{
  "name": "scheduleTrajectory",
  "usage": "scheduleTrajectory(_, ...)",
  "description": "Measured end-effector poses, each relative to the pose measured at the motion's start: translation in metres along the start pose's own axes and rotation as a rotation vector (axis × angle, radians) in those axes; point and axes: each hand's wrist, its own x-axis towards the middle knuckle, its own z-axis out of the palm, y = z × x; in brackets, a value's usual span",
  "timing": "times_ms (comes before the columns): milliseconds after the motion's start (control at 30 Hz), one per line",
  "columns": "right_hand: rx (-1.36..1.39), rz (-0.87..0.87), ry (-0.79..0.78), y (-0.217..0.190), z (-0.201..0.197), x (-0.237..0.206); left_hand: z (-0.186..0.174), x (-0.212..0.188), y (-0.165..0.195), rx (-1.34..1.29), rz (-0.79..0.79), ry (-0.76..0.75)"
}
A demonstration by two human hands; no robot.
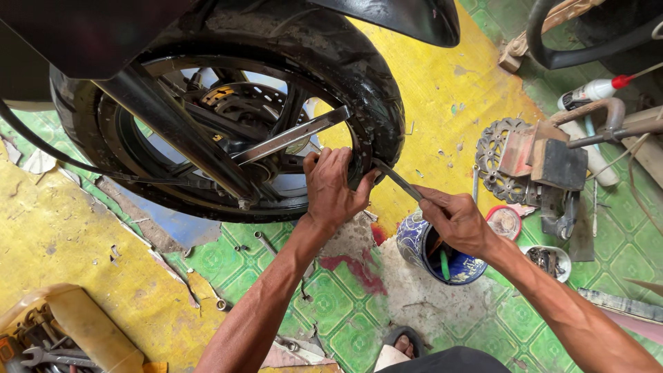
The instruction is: The person works on the front wheel of a motorcycle, running a flat pry tool around the tire bead near the rim while steadying the wheel with the other hand. They then kneel at the wheel hub and use both hands to work on the axle area with a wrench.
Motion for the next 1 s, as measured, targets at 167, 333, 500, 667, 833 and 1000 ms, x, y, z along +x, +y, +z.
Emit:
scheduleTrajectory(167,0.216,0.124,-0.114,-0.019,-0.002,0.004,0.002,-0.001,-0.004,-0.014,-0.005,0.002)
scheduleTrajectory(333,0.527,0.555,-0.119,-0.050,-0.001,-0.010,0.005,-0.007,-0.010,0.030,0.038,-0.048)
scheduleTrajectory(500,0.748,0.673,-0.040,-0.078,0.012,-0.014,0.008,-0.009,-0.014,0.070,0.033,-0.090)
scheduleTrajectory(667,0.820,0.642,0.025,-0.084,0.026,-0.025,0.008,-0.012,-0.019,0.042,0.056,-0.144)
scheduleTrajectory(833,0.818,0.629,0.058,-0.077,0.031,-0.026,-0.016,0.000,-0.009,0.116,0.186,-0.231)
scheduleTrajectory(1000,0.821,0.655,0.052,-0.074,0.032,-0.021,-0.082,-0.030,0.002,0.103,0.397,-0.351)
